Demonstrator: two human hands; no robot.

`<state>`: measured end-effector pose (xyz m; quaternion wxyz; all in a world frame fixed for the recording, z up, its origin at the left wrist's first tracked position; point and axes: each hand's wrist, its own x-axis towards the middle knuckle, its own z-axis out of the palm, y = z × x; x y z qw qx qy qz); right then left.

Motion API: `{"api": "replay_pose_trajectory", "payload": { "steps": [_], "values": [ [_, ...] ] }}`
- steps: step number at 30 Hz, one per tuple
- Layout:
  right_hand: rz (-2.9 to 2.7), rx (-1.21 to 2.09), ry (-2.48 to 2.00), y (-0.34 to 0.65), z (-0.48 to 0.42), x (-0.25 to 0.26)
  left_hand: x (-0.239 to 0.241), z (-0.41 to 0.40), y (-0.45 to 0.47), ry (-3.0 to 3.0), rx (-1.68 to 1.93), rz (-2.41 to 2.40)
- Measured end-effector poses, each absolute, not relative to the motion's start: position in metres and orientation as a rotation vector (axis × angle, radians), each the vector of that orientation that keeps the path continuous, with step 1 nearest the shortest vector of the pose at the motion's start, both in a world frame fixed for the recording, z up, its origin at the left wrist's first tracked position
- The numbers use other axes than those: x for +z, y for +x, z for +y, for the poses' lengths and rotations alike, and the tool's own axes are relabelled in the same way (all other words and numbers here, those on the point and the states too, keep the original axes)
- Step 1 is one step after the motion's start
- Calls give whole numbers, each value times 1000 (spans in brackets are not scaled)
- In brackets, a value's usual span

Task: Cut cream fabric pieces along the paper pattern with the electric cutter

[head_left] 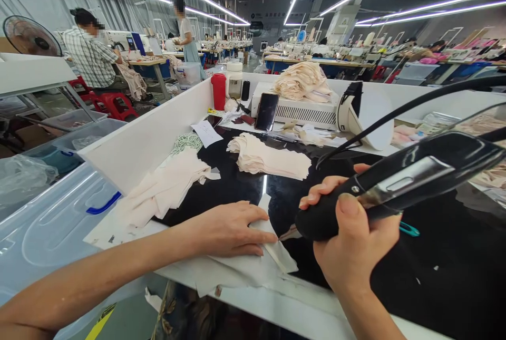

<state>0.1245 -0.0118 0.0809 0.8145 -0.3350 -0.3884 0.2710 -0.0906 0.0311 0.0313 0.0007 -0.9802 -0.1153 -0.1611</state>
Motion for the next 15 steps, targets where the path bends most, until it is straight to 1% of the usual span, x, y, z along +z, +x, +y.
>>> {"api": "replay_pose_trajectory", "payload": {
  "steps": [9,15],
  "values": [
    [-772,557,-742,122,-7,93,27,28,-88,-3053,-562,-370],
    [-809,538,-739,120,1,92,25,27,-85,-3031,-599,-371]
  ]
}}
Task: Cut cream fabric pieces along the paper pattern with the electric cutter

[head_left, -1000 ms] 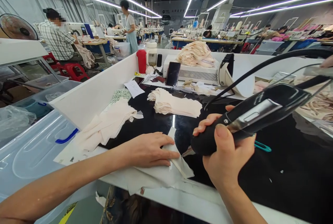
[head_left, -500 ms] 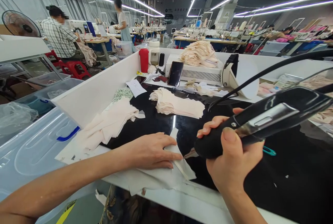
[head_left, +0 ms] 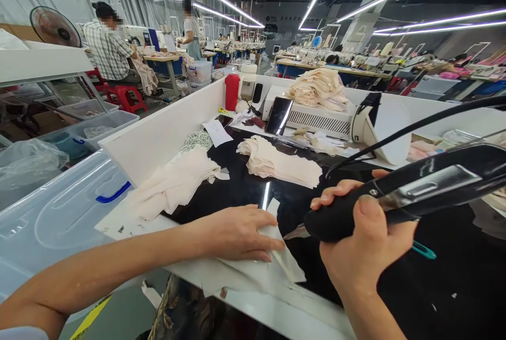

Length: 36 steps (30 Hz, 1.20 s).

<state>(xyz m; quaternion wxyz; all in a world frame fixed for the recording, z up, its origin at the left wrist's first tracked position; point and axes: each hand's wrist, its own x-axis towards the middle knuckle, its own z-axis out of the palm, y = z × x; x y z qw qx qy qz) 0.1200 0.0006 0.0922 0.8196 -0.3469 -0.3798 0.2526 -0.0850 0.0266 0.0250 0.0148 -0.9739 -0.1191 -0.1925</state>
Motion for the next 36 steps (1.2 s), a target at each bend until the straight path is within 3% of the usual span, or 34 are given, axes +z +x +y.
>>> {"api": "replay_pose_trajectory", "payload": {
  "steps": [36],
  "values": [
    [-855,513,-730,120,16,92,13,29,-79,-3047,-725,-426]
  ]
}}
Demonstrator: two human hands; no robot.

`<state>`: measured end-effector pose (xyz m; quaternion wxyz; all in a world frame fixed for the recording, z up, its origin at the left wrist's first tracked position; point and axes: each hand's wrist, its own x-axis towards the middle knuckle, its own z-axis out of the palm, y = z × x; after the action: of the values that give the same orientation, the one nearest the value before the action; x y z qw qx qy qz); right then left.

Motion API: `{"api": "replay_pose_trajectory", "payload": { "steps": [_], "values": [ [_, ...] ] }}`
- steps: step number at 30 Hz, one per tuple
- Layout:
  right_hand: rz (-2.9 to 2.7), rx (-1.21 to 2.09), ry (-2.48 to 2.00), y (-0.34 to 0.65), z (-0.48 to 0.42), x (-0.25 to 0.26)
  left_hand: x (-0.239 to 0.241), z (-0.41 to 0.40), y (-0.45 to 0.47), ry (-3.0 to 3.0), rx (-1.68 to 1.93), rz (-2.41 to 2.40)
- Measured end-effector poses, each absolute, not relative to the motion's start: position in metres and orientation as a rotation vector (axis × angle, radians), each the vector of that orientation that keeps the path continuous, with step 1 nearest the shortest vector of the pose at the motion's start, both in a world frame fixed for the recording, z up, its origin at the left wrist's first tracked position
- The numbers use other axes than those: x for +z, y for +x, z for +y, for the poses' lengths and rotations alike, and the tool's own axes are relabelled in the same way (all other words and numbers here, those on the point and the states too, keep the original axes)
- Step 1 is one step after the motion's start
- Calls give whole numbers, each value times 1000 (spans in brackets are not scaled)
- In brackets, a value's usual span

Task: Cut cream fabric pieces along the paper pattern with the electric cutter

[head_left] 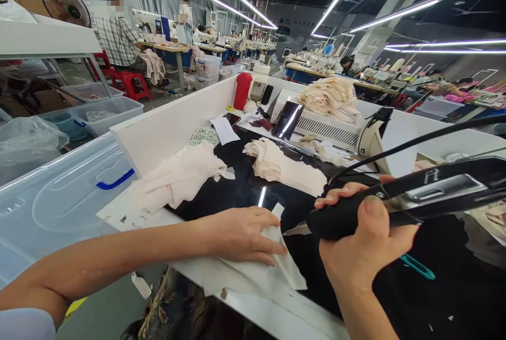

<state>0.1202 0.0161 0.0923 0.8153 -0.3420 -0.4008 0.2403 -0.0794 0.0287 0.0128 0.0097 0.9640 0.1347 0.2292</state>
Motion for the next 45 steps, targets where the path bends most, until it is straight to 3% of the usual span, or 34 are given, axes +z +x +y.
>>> {"api": "replay_pose_trajectory", "payload": {
  "steps": [28,45],
  "values": [
    [-870,507,-699,119,19,87,16,13,-77,2939,732,507],
    [-864,515,-711,119,13,88,25,71,-82,2694,564,313]
  ]
}}
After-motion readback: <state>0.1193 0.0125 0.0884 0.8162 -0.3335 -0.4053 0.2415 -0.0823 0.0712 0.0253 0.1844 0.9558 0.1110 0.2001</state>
